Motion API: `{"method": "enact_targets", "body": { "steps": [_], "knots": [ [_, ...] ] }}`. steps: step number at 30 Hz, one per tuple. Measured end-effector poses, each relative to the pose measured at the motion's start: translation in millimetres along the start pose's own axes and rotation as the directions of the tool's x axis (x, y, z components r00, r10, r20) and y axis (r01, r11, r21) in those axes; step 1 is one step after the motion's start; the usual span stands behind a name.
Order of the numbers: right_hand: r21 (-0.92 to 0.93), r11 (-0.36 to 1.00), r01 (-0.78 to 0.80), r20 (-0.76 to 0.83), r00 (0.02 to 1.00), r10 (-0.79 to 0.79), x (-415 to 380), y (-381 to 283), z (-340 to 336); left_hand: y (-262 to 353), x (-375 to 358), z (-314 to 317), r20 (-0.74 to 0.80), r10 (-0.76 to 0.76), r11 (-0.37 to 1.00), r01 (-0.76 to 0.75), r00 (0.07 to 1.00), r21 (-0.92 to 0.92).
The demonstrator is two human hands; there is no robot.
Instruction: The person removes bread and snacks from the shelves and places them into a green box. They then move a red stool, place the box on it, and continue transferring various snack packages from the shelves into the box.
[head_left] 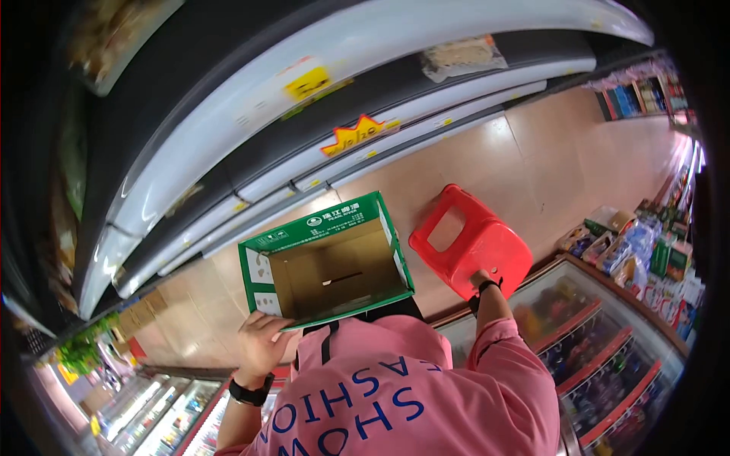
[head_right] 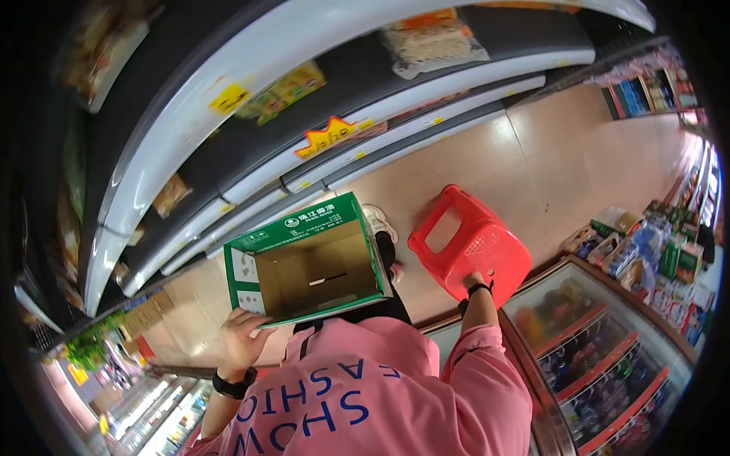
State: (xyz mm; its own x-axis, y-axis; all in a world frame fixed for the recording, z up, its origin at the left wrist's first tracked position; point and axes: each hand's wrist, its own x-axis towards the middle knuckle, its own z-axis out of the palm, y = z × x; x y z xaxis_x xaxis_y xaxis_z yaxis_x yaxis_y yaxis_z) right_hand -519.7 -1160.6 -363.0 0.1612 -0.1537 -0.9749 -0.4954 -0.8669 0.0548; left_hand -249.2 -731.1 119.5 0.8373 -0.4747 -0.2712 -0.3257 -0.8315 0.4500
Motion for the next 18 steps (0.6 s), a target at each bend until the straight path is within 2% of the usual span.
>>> {"method": "enact_targets", "body": {
  "steps": [1, 2, 3, 4, 5, 6, 7, 8, 9, 10, 11, 12, 13, 15, 18],
  "knots": [
    [0.309, 0.939, -0.154, 0.085, 0.987, 0.134, -15.0, -8.2, 1.8, -4.2, 2.9, 3.5, 0.000, 0.019, 1.000, -0.019, 1.000, -0.011],
    [0.563, 0.766, -0.311, 0.210, 0.950, 0.231, -30.3, -21.9, -11.2, -7.1, 12.8, 4.7, 0.012, 0.035, 0.999, -0.034, 0.999, -0.008],
    [0.593, 0.798, -0.105, -0.149, 0.960, 0.237, 35.7, 3.7, 52.0, -5.0, 16.9, 3.9, 0.030, 0.052, 0.998, -0.051, 0.998, -0.021],
    [0.604, 0.790, -0.108, -0.139, 0.961, 0.238, 49.2, 0.8, 67.0, -4.2, 16.9, 4.3, 0.051, 0.066, 0.997, -0.064, 0.997, -0.034],
    [0.774, 0.631, 0.051, -0.406, 0.805, 0.432, 58.3, -4.9, 76.1, -7.4, 15.6, 5.0, 0.069, 0.075, 0.997, -0.074, 0.995, -0.021],
    [0.837, 0.473, 0.276, -0.542, 0.535, 0.647, 66.2, -8.8, 81.2, -9.5, 13.5, 6.3, 0.077, 0.089, 0.996, -0.089, 0.993, -0.010],
    [0.909, 0.156, 0.386, -0.391, 0.661, 0.640, 75.1, -0.8, 80.4, -12.2, 10.5, 7.3, 0.093, 0.087, 0.996, -0.085, 0.992, -0.020],
    [0.889, -0.187, 0.419, -0.247, 0.781, 0.573, 78.8, 7.0, 78.9, -16.6, 7.1, 7.1, 0.121, 0.087, 0.996, -0.084, 0.989, -0.033],
    [0.892, -0.215, 0.399, -0.207, 0.780, 0.591, 38.7, 17.8, 64.1, -18.6, 8.5, 12.9, 0.160, 0.110, 0.994, -0.106, 0.981, -0.029],
    [0.528, -0.753, 0.394, 0.002, 0.886, 0.464, -9.2, -11.3, 11.8, -19.6, 4.0, 20.5, 0.156, 0.117, 0.993, -0.116, 0.981, -0.018],
    [0.879, -0.319, 0.355, -0.135, 0.825, 0.548, -17.8, -8.3, 15.6, -20.0, -4.3, 26.9, 0.145, 0.116, 0.993, -0.115, 0.983, -0.013],
    [0.949, 0.220, 0.226, -0.311, 0.791, 0.527, -23.3, -5.8, 14.8, -21.4, -9.8, 31.2, 0.156, 0.125, 0.992, -0.122, 0.980, -0.024],
    [0.948, 0.222, 0.229, -0.315, 0.786, 0.533, -40.6, -8.4, 7.1, -21.3, -13.9, 35.5, 0.156, 0.124, 0.992, -0.121, 0.980, -0.028],
    [0.958, 0.285, 0.040, -0.161, 0.895, 0.416, -72.6, -20.2, -12.0, -19.4, -23.2, 40.6, 0.159, 0.124, 0.992, -0.121, 0.980, -0.024],
    [0.963, 0.235, 0.130, -0.225, 0.870, 0.439, -70.5, -20.6, -20.0, -11.0, -34.7, 50.5, 0.164, 0.139, 0.990, -0.136, 0.977, -0.030]
  ]
}}
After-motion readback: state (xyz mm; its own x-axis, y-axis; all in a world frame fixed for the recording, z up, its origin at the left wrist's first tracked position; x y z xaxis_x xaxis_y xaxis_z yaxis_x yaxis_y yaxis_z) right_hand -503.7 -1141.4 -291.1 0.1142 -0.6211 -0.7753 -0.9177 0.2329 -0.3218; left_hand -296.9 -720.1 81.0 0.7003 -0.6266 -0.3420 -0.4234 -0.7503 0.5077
